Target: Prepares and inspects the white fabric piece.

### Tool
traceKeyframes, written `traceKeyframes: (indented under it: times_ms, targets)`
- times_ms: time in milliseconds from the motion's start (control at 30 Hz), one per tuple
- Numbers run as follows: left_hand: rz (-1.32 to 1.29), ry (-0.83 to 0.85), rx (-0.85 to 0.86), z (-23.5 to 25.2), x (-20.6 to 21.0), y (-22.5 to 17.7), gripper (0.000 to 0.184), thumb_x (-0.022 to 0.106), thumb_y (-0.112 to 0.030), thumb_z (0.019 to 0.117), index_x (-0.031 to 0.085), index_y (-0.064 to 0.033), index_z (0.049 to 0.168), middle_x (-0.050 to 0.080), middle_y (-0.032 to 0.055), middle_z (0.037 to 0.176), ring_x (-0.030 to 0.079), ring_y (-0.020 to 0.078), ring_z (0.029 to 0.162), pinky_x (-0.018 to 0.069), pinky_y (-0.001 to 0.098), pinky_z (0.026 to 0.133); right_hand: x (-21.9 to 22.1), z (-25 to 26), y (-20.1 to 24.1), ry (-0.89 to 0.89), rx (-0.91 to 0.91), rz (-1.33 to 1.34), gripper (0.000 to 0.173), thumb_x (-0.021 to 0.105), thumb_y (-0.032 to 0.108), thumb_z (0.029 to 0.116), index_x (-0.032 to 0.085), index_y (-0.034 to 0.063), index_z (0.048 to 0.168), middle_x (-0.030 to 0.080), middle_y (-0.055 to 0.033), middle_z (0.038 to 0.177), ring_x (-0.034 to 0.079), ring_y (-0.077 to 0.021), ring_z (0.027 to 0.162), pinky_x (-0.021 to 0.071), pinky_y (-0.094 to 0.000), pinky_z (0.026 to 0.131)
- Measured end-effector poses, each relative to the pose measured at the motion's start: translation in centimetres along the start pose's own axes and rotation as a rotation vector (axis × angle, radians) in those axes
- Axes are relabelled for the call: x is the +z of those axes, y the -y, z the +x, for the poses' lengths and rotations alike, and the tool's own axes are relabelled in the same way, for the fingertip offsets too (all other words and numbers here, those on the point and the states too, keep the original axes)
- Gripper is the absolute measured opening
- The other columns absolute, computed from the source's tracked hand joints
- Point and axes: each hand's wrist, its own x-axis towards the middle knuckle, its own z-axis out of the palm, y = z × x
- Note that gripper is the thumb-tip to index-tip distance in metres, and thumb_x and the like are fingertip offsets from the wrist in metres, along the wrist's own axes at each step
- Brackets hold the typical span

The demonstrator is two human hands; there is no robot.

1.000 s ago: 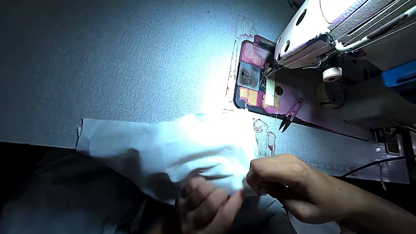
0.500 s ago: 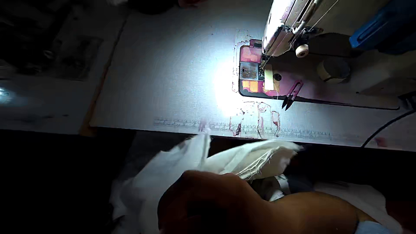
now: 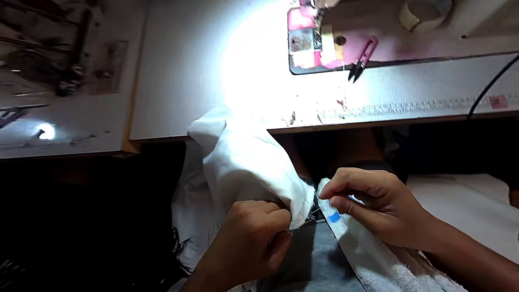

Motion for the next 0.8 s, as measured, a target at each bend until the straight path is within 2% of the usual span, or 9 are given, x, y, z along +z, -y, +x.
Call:
traceKeyframes:
  times_ms: [133,200,267,367,533,600,667,733,800]
  targets:
    - [-0.067,-0.049,-0.033,-0.2,1.4,-0.1,0.025,0.052,-0.018,0.0925,0.046,-0.0123,0.068,0.038,-0.0011,0.055,0.039,0.0069,0.050,0.0290,0.0214,0.048,0.4,-1.5,-0.2,-0.065,-0.054,-0.158,0.030,0.068,0.027,0.0997,0.070,0.0002,0.114,0.063,-0.0008,0.092,0.056,0.0010,0.081,0.0489,-0.0124,0.072]
    - [-0.087,-0.058,-0.042,-0.3,1.5,-0.1,0.025,0.051,-0.017,0.0934,0.046,-0.0118,0.069,0.038,-0.0007,0.056,0.039,0.0069,0.051,0.0292,0.0210,0.049,0.9,-1.2,-0.2,-0.066,-0.088,-0.246,0.028,0.069,0.024,0.0985,0.071,0.0011,0.115,0.063,-0.0032,0.095,0.057,0.0004,0.083,0.0486,-0.0112,0.073]
    - [-0.090,-0.067,-0.048,-0.3,1.5,-0.2,0.025,0.051,-0.017,0.0934,0.047,-0.0117,0.070,0.039,-0.0006,0.056,0.039,0.0069,0.051,0.0295,0.0211,0.049,1.4,-0.7,-0.5,-0.043,-0.098,-0.276,0.021,0.067,0.019,0.0988,0.073,0.0025,0.109,0.064,-0.0033,0.093,0.057,0.0004,0.081,0.0479,-0.0105,0.071]
    - [-0.087,-0.074,-0.059,-0.4,1.1,-0.4,0.025,0.051,-0.017,0.0941,0.048,-0.0115,0.070,0.039,-0.0005,0.057,0.040,0.0066,0.052,0.0297,0.0207,0.050,1.6,0.2,-1.1,-0.016,-0.103,-0.102,0.012,0.066,0.010,0.0986,0.074,0.0005,0.098,0.065,-0.0035,0.091,0.061,-0.0015,0.084,0.0527,-0.0133,0.074]
    - [-0.080,-0.060,-0.084,-0.8,1.0,-0.3,0.025,0.051,-0.018,0.0945,0.047,-0.0119,0.070,0.038,-0.0006,0.057,0.039,0.0072,0.053,0.0297,0.0209,0.051,1.5,1.3,-0.9,-0.040,-0.071,0.244,0.006,0.069,0.004,0.0960,0.072,-0.0004,0.098,0.068,-0.0034,0.099,0.065,-0.0054,0.090,0.0576,-0.0188,0.079]
    - [-0.093,-0.073,-0.090,-0.8,0.9,-0.3,0.025,0.051,-0.017,0.0942,0.046,-0.0117,0.070,0.038,-0.0004,0.058,0.039,0.0070,0.053,0.0296,0.0204,0.051,1.5,1.4,-1.0,-0.056,-0.037,0.243,0.011,0.063,0.008,0.1008,0.070,-0.0005,0.101,0.070,-0.0025,0.096,0.066,-0.0033,0.084,0.0574,-0.0175,0.074]
    - [-0.100,-0.090,-0.095,-0.9,0.7,-0.3,0.026,0.051,-0.018,0.0950,0.046,-0.0119,0.071,0.038,-0.0005,0.058,0.039,0.0066,0.053,0.0297,0.0201,0.051,1.3,1.3,-1.1,-0.071,-0.011,0.223,0.022,0.054,0.016,0.1064,0.069,0.0007,0.111,0.069,0.0001,0.090,0.061,-0.0001,0.076,0.0527,-0.0154,0.067]
    - [-0.100,-0.103,-0.097,-1.0,0.6,-0.4,0.026,0.051,-0.018,0.0957,0.046,-0.0121,0.071,0.038,-0.0006,0.058,0.039,0.0066,0.053,0.0294,0.0201,0.051,1.2,1.3,-1.1,-0.025,-0.066,0.134,0.030,0.057,0.027,0.1056,0.065,0.0025,0.122,0.065,0.0017,0.094,0.058,0.0011,0.081,0.0510,-0.0153,0.072]
    - [-0.102,-0.106,-0.098,-1.0,0.6,-0.4,0.026,0.051,-0.017,0.0961,0.046,-0.0117,0.071,0.038,-0.0003,0.058,0.039,0.0066,0.054,0.0295,0.0202,0.051,1.6,1.4,-0.9,0.023,-0.155,-0.036,0.033,0.065,0.027,0.1013,0.065,0.0018,0.122,0.063,-0.0025,0.099,0.058,-0.0009,0.085,0.0505,-0.0149,0.074]
